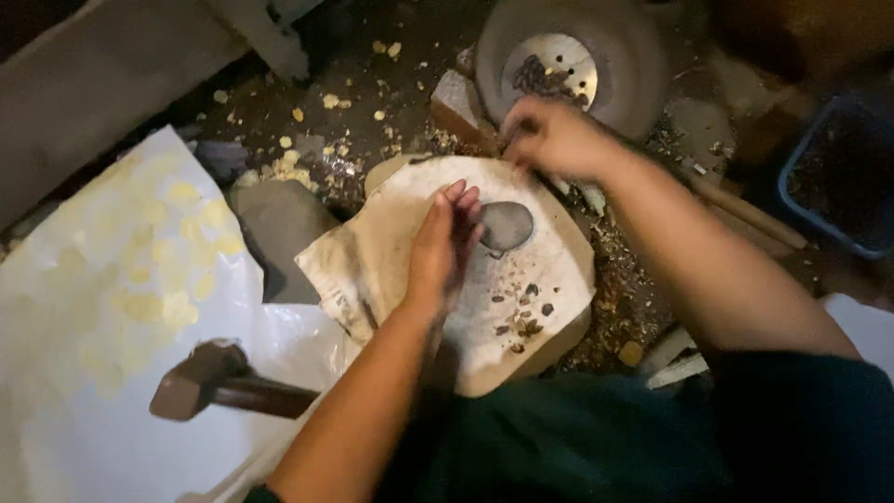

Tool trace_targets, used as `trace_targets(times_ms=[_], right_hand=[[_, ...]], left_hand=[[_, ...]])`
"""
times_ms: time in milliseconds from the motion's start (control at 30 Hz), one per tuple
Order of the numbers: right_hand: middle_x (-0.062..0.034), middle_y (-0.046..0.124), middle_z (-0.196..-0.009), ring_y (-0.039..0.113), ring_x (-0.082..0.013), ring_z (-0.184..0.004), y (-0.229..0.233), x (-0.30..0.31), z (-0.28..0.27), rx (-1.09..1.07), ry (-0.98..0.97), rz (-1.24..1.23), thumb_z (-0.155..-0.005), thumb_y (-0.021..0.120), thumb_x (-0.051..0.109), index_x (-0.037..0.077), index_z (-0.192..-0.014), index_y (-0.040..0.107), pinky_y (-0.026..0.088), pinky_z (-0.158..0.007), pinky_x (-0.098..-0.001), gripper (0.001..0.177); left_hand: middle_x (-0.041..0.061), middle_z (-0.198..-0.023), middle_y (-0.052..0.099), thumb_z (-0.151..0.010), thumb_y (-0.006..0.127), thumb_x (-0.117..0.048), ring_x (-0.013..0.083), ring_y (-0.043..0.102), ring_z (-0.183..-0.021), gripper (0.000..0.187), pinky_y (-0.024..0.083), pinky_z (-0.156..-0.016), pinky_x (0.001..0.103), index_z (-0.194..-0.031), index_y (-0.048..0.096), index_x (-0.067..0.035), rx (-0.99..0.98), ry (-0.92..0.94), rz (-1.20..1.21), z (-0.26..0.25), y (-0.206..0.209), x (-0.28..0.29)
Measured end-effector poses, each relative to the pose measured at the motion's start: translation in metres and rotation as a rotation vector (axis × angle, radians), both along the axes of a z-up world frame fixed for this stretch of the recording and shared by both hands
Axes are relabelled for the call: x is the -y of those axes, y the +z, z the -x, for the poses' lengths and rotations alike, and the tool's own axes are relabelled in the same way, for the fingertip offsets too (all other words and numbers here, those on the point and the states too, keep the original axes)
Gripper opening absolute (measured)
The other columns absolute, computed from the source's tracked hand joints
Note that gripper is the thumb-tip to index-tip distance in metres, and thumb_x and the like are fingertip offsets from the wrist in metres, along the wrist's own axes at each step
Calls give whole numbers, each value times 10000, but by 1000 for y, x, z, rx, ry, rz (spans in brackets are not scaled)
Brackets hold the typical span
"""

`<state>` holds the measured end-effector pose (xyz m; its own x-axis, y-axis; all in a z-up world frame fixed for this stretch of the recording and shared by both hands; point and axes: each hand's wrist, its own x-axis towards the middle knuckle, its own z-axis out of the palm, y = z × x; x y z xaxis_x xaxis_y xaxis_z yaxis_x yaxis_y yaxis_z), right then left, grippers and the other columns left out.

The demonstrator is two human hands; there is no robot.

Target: Manually cracking nuts using a stone and further processing them with a hammer on a flat surface.

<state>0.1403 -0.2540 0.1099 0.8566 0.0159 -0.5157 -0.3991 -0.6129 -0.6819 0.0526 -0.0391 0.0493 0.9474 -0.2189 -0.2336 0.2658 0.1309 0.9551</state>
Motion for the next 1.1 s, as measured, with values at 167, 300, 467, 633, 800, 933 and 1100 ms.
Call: trace_targets(times_ms=[167, 300, 467, 633, 800, 933, 1100], right_hand=[[-268, 592, -1286, 647, -549, -1096, 0, -43, 86, 375, 459, 173, -971, 659, 301, 142, -1260, 637, 555, -924, -613, 330], [-167, 442, -1450, 471, -436, -1363, -67, -38, 104, 559, 711, 526, -773, 833, 316, 174, -1266, 647, 455, -1087, -564, 546], [-161, 557, -1341, 522, -429, -1332, -104, 4, 97, 470, 349, 156, -813, 828, 248, 223, -1446, 542, 450, -1098, -521, 695], [-180, 635, -1287, 608, -403, -1228, -76, 21, 134, 223, 153, 162, -967, 661, 428, 321, -1406, 584, 479, -1038, -531, 459], [-245, 636, -1162, 695, -525, -1006, -56, 4, 167, 179, 473, 476, -970, 643, 349, 300, -1472, 420, 559, -867, -619, 552], [-292, 622, -1178, 690, -511, -1006, -41, -16, 190, 265, 557, 282, -997, 628, 312, 206, -1508, 438, 588, -838, -580, 556], [-298, 610, -1170, 703, -488, -932, -46, -16, 190, 308, 633, 316, -1015, 610, 311, 161, -1497, 444, 611, -772, -581, 531]], left_hand=[[144, -1113, 768, -1010, 562, -437, 224, 771, -827, 384, 542, -434, 210, -1185, 679, -115, -784, 275, 511, 7, -97, -24], [50, -942, 767, -990, 653, -317, 235, 734, -926, 165, 570, -783, 364, -1000, 788, -222, 53, 177, -549, 31, -110, -24], [-7, -1139, 614, -909, 693, -271, 256, 596, -1100, 216, 482, -937, 422, -1121, 668, -301, 821, -282, -1013, 47, -68, -29], [66, -1031, 675, -968, 615, -170, 303, 618, -1054, 177, 460, -1004, 458, -1106, 721, -203, 853, -222, -968, 50, -64, -43], [97, -1010, 623, -896, 738, -166, 348, 597, -1033, 174, 488, -919, 467, -1066, 707, -148, 819, -99, -953, 51, -72, -39], [46, -1020, 615, -874, 778, -248, 321, 589, -1046, 138, 491, -886, 461, -997, 728, -210, 782, -87, -989, 49, -76, -31], [-22, -1047, 602, -850, 777, -348, 279, 564, -1073, 144, 463, -921, 478, -990, 745, -336, 740, -117, -1055, 45, -81, -21]])
